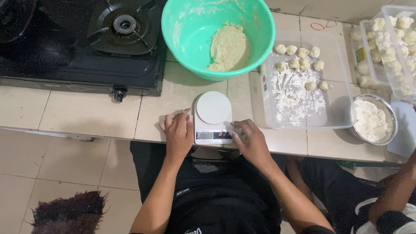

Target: Weighing and shaping dough into small uniform balls for baking.

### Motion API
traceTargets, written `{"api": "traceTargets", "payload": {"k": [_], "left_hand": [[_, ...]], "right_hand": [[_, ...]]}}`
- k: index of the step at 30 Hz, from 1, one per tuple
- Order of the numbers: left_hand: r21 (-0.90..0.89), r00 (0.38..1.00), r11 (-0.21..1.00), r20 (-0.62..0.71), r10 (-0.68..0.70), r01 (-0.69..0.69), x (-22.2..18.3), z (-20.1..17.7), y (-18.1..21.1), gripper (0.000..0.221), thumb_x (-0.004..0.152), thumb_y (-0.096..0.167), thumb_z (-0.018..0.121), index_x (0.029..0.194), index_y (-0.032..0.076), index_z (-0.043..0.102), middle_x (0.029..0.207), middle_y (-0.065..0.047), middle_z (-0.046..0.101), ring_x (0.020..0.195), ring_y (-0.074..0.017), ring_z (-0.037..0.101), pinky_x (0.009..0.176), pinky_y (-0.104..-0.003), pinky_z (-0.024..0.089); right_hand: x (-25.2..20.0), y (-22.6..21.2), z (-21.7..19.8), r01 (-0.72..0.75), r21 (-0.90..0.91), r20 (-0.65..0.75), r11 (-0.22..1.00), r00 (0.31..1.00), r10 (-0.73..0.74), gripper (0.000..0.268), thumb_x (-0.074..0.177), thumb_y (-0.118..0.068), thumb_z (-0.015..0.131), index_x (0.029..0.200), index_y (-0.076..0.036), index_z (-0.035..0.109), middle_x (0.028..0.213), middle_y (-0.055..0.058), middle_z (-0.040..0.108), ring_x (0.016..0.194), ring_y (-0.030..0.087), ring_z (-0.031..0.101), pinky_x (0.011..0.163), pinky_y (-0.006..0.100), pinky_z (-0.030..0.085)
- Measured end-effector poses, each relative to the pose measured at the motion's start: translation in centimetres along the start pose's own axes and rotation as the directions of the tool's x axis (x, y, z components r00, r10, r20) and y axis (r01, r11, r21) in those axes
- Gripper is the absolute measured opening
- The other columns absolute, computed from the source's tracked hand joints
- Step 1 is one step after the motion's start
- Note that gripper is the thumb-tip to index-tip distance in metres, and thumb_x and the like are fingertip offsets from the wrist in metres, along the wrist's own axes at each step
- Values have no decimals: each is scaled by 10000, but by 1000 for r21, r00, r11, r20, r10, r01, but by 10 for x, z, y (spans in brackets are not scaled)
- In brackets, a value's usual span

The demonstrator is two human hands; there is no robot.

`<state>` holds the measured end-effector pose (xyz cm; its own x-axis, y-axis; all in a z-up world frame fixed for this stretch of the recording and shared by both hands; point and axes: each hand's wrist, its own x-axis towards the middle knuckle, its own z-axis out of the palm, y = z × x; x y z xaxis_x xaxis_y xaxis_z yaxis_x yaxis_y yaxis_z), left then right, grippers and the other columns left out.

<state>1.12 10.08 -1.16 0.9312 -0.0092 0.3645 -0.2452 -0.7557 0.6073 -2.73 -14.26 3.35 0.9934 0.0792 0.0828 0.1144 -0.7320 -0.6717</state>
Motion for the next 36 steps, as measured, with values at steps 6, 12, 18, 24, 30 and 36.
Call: {"api": "traceTargets", "payload": {"k": [6,12,18,24,30,36], "left_hand": [[-18,999,1000,-30,20,-20,0,-2,0,294,1089,289,475,1260,161,677,886,-28,667,956,-202,562,861,-399,295],[-49,997,999,-71,5,-8,7,-9,1,278,1085,246,485,1254,152,685,908,-50,682,957,-218,569,854,-396,321],[-27,972,989,-190,137,-145,16,-4,-12,230,1070,173,525,1246,121,662,997,-23,747,987,-262,555,865,-406,337],[-20,973,994,-208,102,-109,19,-2,-12,223,1060,220,569,1236,155,689,895,-40,686,944,-233,558,835,-389,321],[0,976,994,-192,107,-109,19,-2,-17,202,1063,190,575,1223,149,691,870,-38,674,942,-241,564,842,-398,327],[-40,972,994,-216,89,-100,23,-6,-14,194,1087,163,554,1198,129,710,849,-37,674,921,-243,562,854,-401,344]], "right_hand": [[6,2,-17,30,27,-152,999,988,-26,246,896,-123,757,1137,-75,743,938,128,702,776,338,703,649,425,594],[35,55,-87,-21,-109,-372,994,928,-21,237,965,-5,738,1196,41,720,924,256,670,778,420,674,627,487,566],[96,149,-155,-623,-437,-162,648,764,625,598,1041,-268,513,1534,37,365,1527,282,375,1390,462,348,1098,600,354],[105,217,-161,-579,-540,-268,611,807,527,699,918,-202,721,1499,103,479,1307,364,531,1049,625,643,859,650,566],[109,187,-170,-579,-492,-116,651,784,610,598,942,-218,675,1476,26,563,1394,333,460,1195,611,570,927,683,543],[107,214,-175,-453,-636,-223,625,883,412,429,848,-81,803,1274,-62,750,1121,258,591,978,535,702,783,613,605]]}}
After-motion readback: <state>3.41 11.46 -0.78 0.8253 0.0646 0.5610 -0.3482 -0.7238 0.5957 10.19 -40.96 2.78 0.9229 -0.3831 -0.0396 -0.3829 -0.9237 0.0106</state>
